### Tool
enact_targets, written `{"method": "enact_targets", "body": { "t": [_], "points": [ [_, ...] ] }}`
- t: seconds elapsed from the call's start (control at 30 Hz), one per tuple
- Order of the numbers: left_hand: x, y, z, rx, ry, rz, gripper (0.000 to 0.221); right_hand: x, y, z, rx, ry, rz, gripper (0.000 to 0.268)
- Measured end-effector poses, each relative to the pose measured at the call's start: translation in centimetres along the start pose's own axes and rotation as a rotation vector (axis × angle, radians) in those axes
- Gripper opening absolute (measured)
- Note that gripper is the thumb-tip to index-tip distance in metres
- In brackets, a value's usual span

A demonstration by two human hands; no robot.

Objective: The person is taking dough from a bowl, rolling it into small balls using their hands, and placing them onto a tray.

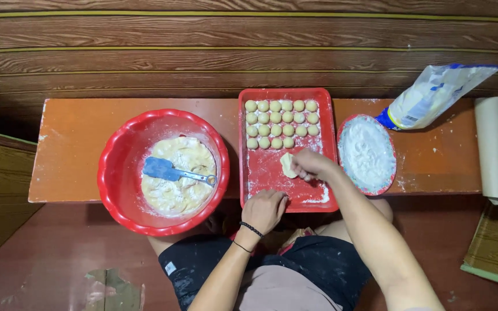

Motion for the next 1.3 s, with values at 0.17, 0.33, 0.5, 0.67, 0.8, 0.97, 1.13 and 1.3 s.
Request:
{"method": "enact_targets", "body": {
  "t": [0.17, 0.33, 0.5, 0.67, 0.8, 0.97, 1.13, 1.3],
  "points": [
    [-0.3, 0.1, 0.6, 0.010, -0.004, -0.006, 0.022, -0.1, 0.5, 1.3, 0.070, 0.034, -0.030, 0.027],
    [0.2, 0.0, 0.6, 0.015, 0.011, 0.002, 0.022, 2.4, 1.5, 2.6, -0.091, 0.068, 0.018, 0.027],
    [0.6, 0.1, 0.6, 0.045, 0.006, -0.010, 0.019, 3.3, 1.4, 3.0, -0.480, 0.044, -0.079, 0.028],
    [0.1, 0.1, 0.6, 0.036, 0.013, -0.020, 0.021, 0.3, 0.5, -0.3, 0.270, -0.135, 0.059, 0.028],
    [0.4, 0.1, 0.4, 0.056, 0.032, -0.020, 0.019, -0.6, 0.6, -2.5, 0.571, -0.169, -0.057, 0.023],
    [0.2, 0.2, 1.1, 0.066, 0.024, -0.021, 0.019, -1.0, -1.3, 0.5, 0.248, -0.094, -0.110, 0.033],
    [0.4, 0.1, 0.8, 0.028, 0.003, -0.050, 0.022, 1.7, -1.5, 2.1, 0.141, -0.049, -0.022, 0.034],
    [0.6, 0.1, 1.2, 0.060, 0.019, -0.046, 0.020, 1.3, -2.3, 4.6, -0.588, 0.104, -0.009, 0.052]
  ]
}}
Point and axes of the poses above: each hand's wrist, its own x-axis towards the middle knuckle, its own z-axis out of the palm, y = z × x, the point moved 1 cm from there along x, towards the middle knuckle, and after that the axes turned 4 degrees about x, right-handed, at the moved point
